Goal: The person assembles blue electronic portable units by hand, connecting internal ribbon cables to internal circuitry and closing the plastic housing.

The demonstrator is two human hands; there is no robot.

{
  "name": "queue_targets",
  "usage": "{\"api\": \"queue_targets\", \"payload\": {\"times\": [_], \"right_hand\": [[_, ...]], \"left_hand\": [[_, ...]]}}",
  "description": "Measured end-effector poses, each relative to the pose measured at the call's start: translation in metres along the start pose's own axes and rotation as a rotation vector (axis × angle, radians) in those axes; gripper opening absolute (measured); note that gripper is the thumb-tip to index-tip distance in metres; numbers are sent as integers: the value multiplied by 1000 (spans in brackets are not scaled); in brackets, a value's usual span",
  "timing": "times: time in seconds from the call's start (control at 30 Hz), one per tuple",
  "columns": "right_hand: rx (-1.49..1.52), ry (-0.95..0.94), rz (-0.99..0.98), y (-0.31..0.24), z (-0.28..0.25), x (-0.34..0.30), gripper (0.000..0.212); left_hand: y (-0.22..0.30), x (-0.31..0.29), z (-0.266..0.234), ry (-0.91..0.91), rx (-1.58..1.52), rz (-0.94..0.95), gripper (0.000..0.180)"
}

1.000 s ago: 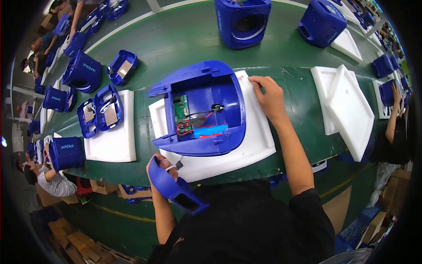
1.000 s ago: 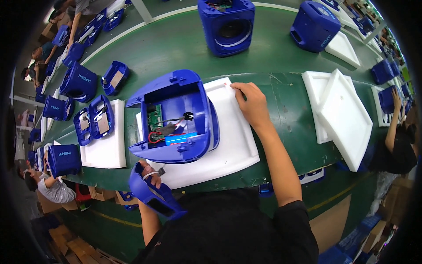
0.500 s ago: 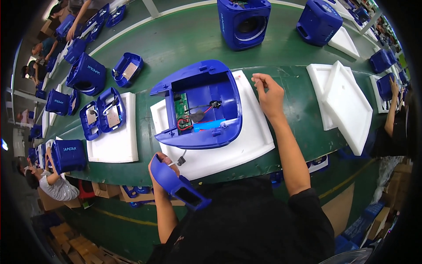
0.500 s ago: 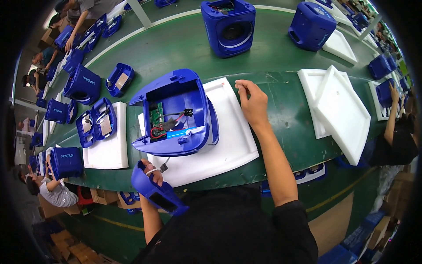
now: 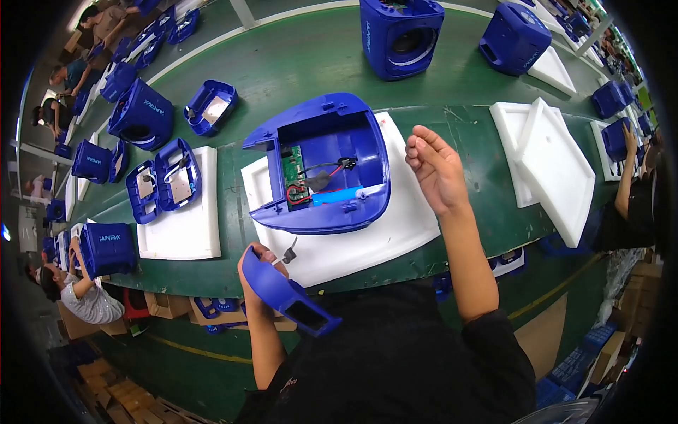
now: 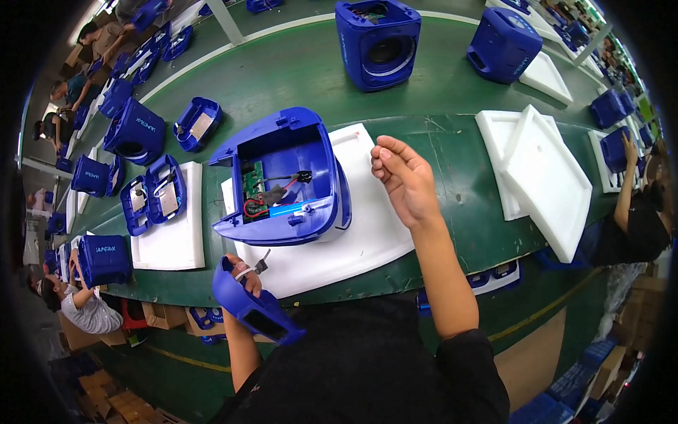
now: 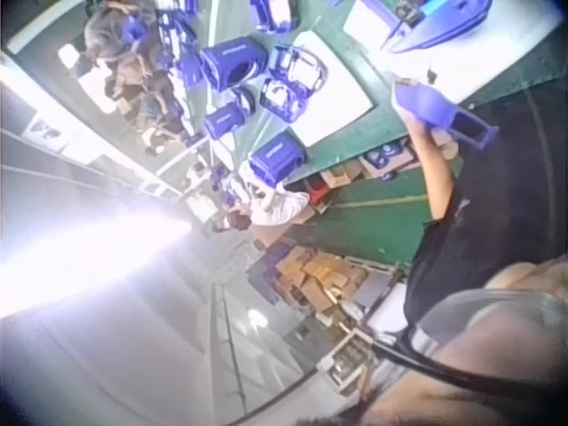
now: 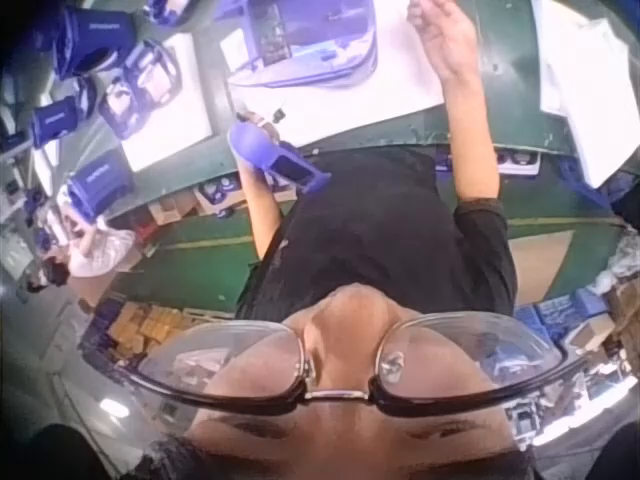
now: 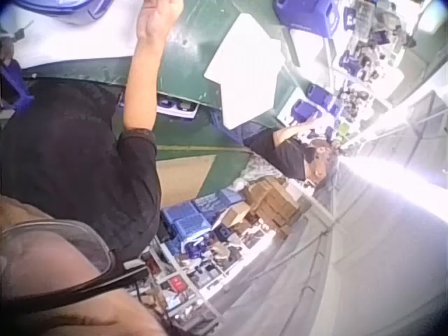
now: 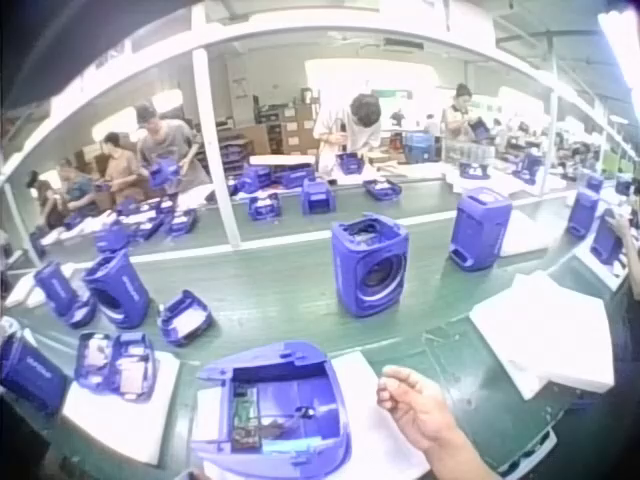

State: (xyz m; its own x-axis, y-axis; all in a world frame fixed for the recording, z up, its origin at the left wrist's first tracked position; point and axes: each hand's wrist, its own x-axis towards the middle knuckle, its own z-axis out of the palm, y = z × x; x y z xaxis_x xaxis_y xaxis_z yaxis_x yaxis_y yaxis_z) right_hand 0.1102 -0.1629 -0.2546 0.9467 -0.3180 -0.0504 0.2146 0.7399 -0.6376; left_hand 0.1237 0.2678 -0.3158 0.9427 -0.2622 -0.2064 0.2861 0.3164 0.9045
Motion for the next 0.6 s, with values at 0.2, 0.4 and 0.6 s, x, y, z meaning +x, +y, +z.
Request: {"api": "queue_targets", "payload": {"times": [0.2, 0.4, 0.6], "right_hand": [[-1235, 188, -559, 6, -8, 34, 20], [-1847, 30, -851, 28, -35, 51, 16], [-1642, 202, -917, 16, -26, 28, 10]], "left_hand": [[-3, 1, -7, 29, -1, -30, 21], [-10, -1, -12, 77, 22, 4, 22], [17, -13, 19, 103, 217, 65, 23]]}}
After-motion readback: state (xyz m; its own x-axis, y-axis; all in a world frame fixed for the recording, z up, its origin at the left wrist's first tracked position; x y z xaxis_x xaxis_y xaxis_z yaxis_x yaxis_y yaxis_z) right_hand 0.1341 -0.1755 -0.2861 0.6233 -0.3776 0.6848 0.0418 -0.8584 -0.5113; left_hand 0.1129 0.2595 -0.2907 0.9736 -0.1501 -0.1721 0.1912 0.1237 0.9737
